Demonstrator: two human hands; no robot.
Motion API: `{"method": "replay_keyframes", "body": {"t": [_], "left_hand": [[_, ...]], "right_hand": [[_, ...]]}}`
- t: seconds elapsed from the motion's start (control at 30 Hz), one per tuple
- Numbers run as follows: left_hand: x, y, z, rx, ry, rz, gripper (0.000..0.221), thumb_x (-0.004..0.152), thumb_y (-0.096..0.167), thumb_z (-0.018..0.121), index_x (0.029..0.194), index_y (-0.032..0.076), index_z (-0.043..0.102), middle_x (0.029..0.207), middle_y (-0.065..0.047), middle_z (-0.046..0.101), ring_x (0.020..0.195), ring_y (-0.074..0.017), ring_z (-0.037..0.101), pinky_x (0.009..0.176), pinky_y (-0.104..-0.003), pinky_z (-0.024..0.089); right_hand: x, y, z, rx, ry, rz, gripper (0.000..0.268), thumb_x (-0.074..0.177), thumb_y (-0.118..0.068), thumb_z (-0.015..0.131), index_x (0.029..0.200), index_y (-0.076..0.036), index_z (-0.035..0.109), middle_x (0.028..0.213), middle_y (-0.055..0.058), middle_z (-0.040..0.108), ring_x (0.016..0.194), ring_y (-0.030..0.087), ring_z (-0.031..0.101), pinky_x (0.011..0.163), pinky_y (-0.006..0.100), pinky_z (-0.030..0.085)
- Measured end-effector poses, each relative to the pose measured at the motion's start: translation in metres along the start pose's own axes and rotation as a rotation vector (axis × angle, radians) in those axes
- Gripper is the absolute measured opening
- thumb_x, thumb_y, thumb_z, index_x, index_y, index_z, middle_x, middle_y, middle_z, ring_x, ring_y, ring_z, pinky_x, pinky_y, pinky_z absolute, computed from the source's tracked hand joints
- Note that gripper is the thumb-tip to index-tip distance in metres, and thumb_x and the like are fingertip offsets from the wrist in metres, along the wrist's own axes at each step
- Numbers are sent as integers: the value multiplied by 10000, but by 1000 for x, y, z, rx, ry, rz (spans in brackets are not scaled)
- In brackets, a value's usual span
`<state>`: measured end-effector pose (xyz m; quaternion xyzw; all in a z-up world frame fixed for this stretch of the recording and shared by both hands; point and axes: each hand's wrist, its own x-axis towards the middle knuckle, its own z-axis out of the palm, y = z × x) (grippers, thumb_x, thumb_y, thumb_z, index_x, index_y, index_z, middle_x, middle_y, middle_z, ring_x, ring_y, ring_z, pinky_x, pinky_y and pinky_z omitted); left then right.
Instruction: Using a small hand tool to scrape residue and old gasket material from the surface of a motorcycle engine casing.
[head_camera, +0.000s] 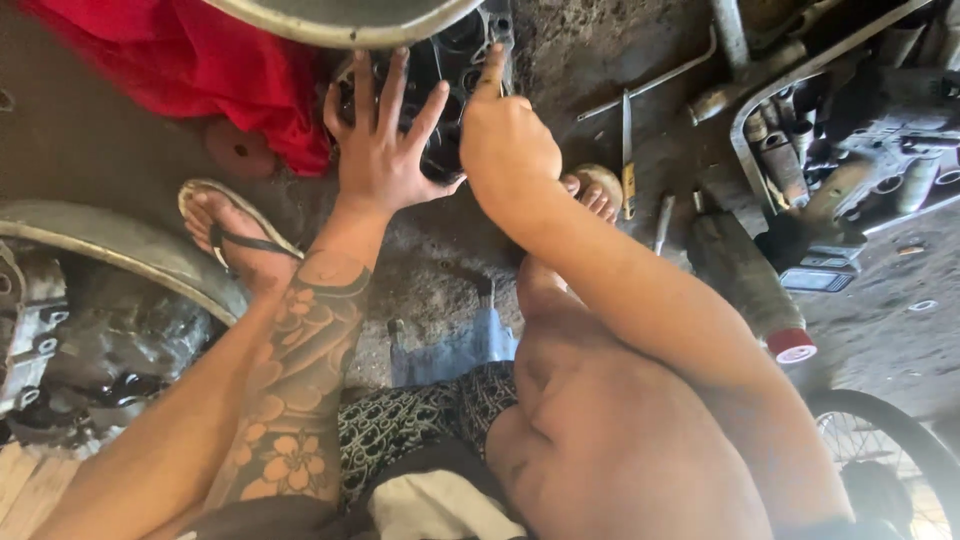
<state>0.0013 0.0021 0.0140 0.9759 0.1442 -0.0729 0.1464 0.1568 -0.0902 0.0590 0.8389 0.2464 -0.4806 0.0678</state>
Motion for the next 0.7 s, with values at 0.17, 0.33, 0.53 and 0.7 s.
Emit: {"method": "replay_keyframes", "body": {"t": [0.17, 0.33, 0.53, 0.7], "left_hand": [[-1, -4, 0, 51, 19, 57, 1128, 736, 689, 1009, 1636, 310, 445, 1647, -176, 240, 1477, -499, 236, 1068, -710, 305], [-1, -4, 3, 46, -24, 38, 1160, 708, 688, 1012, 1652, 304, 458, 1659, -183, 191, 1482, -504, 155, 1048, -738, 287], [3, -4, -3, 38, -15, 59, 1159, 710, 702, 1019, 1632, 294, 448, 1634, -200, 256, 1465, -507, 192, 1042, -731, 295], [2, -5, 0, 37, 34, 66, 1136, 715, 715, 1019, 1618, 292, 474, 1632, -189, 270, 1466, -506, 245, 1030, -727, 336]], "right_hand": [[-7, 33, 13, 333, 250, -293, 698, 923, -16, 538, 1550, 61, 240, 946, 303, 723, 758, 465, 707, 681, 535, 541], [7, 59, 65, 577, 621, -509, 688, 1048, 48, 606, 1626, -74, 253, 856, 108, 693, 644, 215, 609, 637, 382, 514], [-6, 85, 33, 933, 559, -358, 560, 1147, 16, 542, 1636, -178, 349, 819, -13, 607, 672, 83, 421, 601, 232, 378], [-22, 96, -51, 455, 443, -624, 329, 918, 77, 677, 1238, 18, 630, 967, 147, 749, 773, 288, 710, 684, 388, 541]]}}
